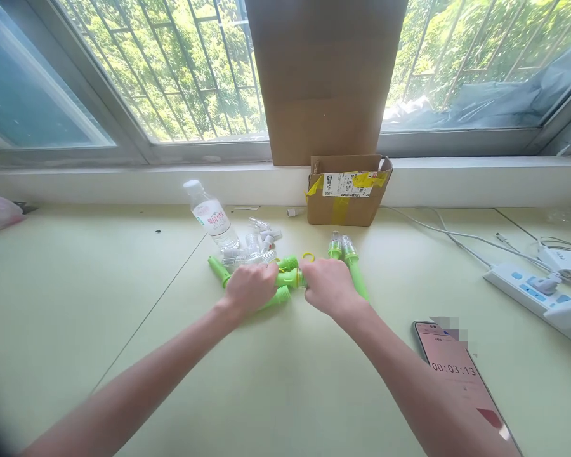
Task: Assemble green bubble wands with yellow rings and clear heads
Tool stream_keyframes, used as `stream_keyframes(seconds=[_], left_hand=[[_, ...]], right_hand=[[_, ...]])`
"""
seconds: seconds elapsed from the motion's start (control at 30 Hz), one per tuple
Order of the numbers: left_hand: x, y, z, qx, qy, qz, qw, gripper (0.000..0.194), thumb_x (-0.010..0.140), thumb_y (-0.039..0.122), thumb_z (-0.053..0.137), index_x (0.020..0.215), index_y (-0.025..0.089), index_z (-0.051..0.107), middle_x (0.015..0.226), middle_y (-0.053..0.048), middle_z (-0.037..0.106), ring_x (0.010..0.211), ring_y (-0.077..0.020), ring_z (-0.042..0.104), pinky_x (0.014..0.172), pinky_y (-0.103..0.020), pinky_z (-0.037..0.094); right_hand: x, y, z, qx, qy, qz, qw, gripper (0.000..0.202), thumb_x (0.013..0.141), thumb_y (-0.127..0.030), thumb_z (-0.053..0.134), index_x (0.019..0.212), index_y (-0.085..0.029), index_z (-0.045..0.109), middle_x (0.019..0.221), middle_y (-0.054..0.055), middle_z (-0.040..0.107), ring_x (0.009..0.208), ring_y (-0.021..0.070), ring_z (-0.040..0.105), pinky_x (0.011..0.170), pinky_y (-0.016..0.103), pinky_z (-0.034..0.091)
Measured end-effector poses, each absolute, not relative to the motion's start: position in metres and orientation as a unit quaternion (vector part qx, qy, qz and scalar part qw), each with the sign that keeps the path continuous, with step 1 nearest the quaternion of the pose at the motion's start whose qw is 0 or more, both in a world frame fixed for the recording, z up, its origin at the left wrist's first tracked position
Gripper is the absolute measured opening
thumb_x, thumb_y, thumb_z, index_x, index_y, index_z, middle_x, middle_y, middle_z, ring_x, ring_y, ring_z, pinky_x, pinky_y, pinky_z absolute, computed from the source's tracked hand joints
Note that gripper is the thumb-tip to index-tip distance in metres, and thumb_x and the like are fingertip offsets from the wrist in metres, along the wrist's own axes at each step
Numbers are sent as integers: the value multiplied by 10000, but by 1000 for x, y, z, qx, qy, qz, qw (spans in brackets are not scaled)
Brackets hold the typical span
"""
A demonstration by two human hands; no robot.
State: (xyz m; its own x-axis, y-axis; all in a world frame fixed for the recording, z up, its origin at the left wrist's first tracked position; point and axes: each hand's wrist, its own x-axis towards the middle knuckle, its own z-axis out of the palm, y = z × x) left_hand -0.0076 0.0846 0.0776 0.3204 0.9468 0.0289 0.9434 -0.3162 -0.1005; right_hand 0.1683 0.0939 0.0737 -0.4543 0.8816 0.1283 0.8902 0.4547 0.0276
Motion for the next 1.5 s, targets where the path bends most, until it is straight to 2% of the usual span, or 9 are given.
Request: stream_keyframes(seconds=[0.1,0.23,0.37,0.47,0.57,0.77,1.0,1.23,1.5], left_hand=[[-10,83,91,-816,-577,-4,-35,111,749,151,458,731,172,565,666,-71,613,618,-229,606,533,-298,380],[-9,84,108,-788,-487,77,-369,277,772,353,526,555,194,458,543,-4,536,502,-154,541,488,-253,395],[-2,88,95,-790,-599,13,-128,144,745,239,497,615,186,529,615,-39,574,567,-193,583,483,-272,368],[0,92,84,-792,-605,11,-81,108,723,171,485,687,161,586,685,-88,614,668,-255,623,573,-319,409],[-2,93,91,-795,-601,5,-84,136,751,175,470,722,163,602,702,-90,623,700,-258,630,612,-331,428],[-4,86,112,-751,-490,45,-442,419,770,467,570,485,195,427,480,16,483,441,-123,486,516,-254,423],[6,90,75,-784,-594,-6,-180,181,796,262,474,628,197,491,588,1,525,521,-141,526,446,-241,321],[6,105,70,-781,-617,37,-90,128,765,237,527,717,177,629,727,-72,648,690,-221,641,564,-275,439],[8,115,68,-787,-612,52,-52,145,764,154,533,785,145,676,788,-129,684,780,-273,673,664,-332,491]], right_hand=[[173,97,68,-485,-850,-158,130,176,759,-56,522,776,-208,610,595,-6,581,530,136,420,553,298,150],[182,102,66,-401,-841,-280,233,276,907,-93,426,751,-224,612,587,-9,575,572,140,422,595,308,180],[176,102,71,-443,-856,-221,148,176,800,-53,494,735,-189,583,595,15,569,543,139,415,570,315,151],[169,102,72,-485,-865,-118,60,208,633,-22,551,761,-184,573,539,-7,540,465,122,370,546,307,121],[171,103,69,-481,-862,-136,82,200,677,-16,521,766,-185,578,575,4,554,504,130,401,553,308,127],[185,111,60,-386,-859,-241,233,251,898,-100,428,789,-237,606,670,2,575,627,144,406,615,320,181],[182,115,52,-403,-869,-243,155,292,916,-73,377,831,-207,623,647,24,555,590,152,383,578,323,160],[169,112,61,-481,-866,-136,25,343,698,36,482,935,-172,616,733,75,649,672,200,569,563,296,195],[167,120,55,-509,-856,-83,24,263,638,-17,564,834,-189,602,567,16,604,513,168,555,531,254,232]])
